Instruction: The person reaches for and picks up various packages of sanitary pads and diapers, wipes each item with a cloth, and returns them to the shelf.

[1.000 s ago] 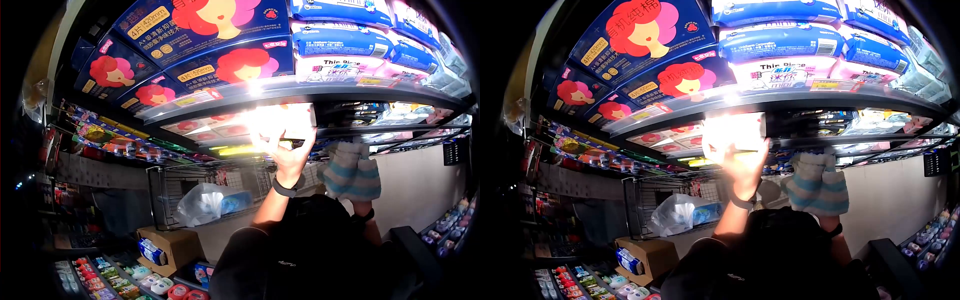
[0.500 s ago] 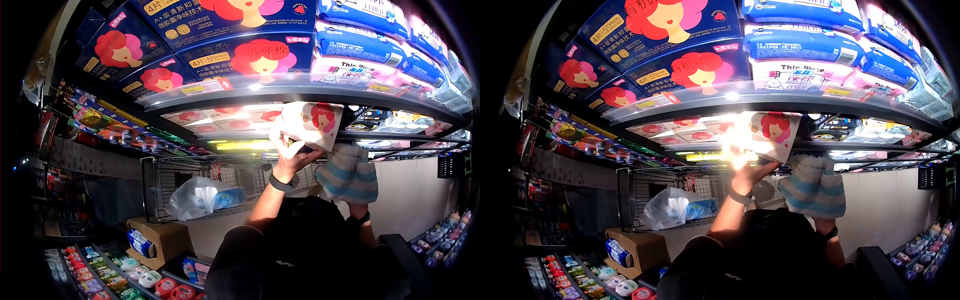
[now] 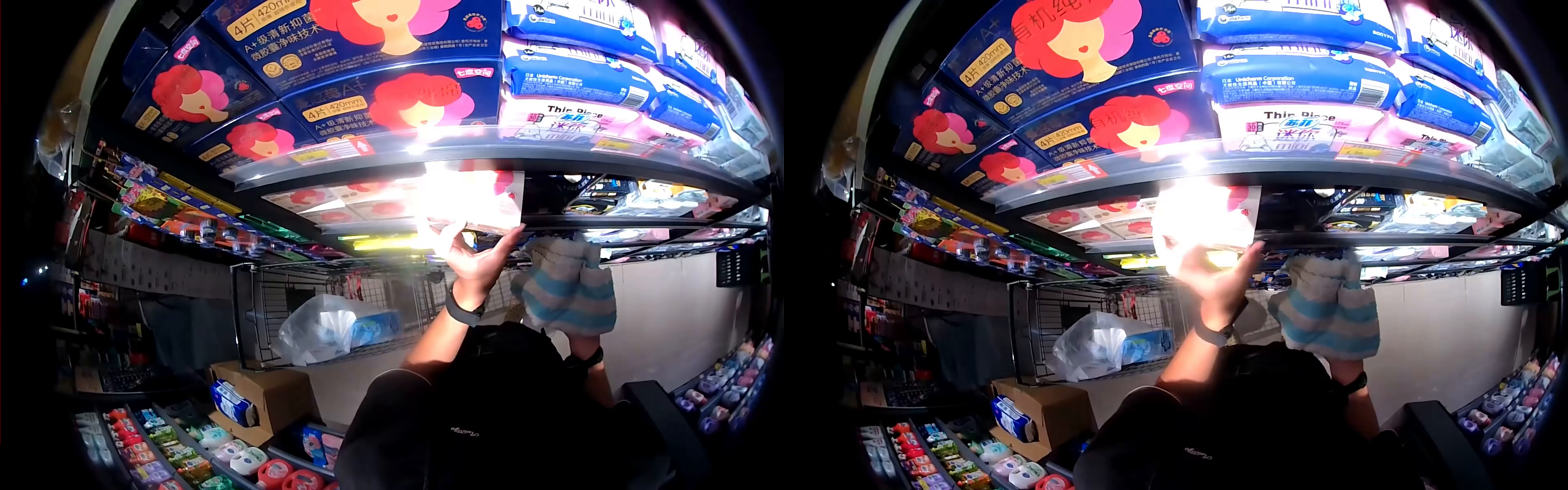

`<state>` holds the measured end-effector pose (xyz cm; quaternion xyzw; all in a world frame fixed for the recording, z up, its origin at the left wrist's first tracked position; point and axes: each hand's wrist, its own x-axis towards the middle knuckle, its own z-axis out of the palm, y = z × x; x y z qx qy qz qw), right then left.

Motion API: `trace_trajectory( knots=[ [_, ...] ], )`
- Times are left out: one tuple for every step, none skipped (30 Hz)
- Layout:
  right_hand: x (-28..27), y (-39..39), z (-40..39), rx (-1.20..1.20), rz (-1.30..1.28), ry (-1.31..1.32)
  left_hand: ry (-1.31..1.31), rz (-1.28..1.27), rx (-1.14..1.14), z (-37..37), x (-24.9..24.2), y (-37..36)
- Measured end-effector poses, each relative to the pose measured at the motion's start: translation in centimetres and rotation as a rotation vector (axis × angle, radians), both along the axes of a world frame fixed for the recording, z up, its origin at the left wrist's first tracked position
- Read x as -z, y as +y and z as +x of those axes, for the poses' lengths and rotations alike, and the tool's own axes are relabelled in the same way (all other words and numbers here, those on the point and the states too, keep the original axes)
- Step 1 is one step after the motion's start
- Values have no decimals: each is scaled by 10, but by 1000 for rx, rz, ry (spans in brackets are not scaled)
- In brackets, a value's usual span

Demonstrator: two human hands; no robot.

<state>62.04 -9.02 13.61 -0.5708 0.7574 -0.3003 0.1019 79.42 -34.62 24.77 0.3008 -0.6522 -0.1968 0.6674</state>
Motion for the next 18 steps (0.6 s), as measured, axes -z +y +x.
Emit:
trace_trajectory(
  knots=[
    [-1,-1,0,18,9,-55,44,-16,-12,-2,-13,1],
    [-7,-4,2,8,-29,95,98,-20,-26,-4,-24,1],
    [-3,-3,2,11,-22,114,146,-31,-35,-5,-33,1],
    [5,0,0,13,-15,133,205,-52,-69,-8,-33,0],
    [8,1,-2,4,-11,179,198,14,-78,-8,-33,0],
    [10,2,-3,-6,-3,194,191,80,-88,-7,-34,-1],
    [12,3,-4,-16,5,209,178,112,-116,-4,-34,-3],
    [12,4,-5,-26,13,223,166,143,-143,-2,-34,-5],
    [36,16,-19,-41,68,273,149,139,-186,-1,-33,-12],
    [54,22,-26,-35,63,175,132,135,-230,-1,-31,-18],
    [61,22,-28,-28,57,78,136,124,-262,-3,-29,-22],
    [67,24,-30,-21,51,-20,139,122,-265,-5,-30,-25],
    [73,29,-30,-16,50,-22,143,120,-268,-5,-32,-28],
    [64,25,-25,-14,46,-17,146,118,-268,-5,-33,-32],
    [54,23,-19,-14,48,-1,115,121,-271,-5,-35,-36],
    [47,21,-15,-13,49,9,147,148,-237,-5,-41,-38],
    [45,21,-13,-10,53,9,181,174,-204,-5,-48,-40],
    [42,21,-12,-7,56,11,180,163,-193,-8,-48,-44]
  ],
)
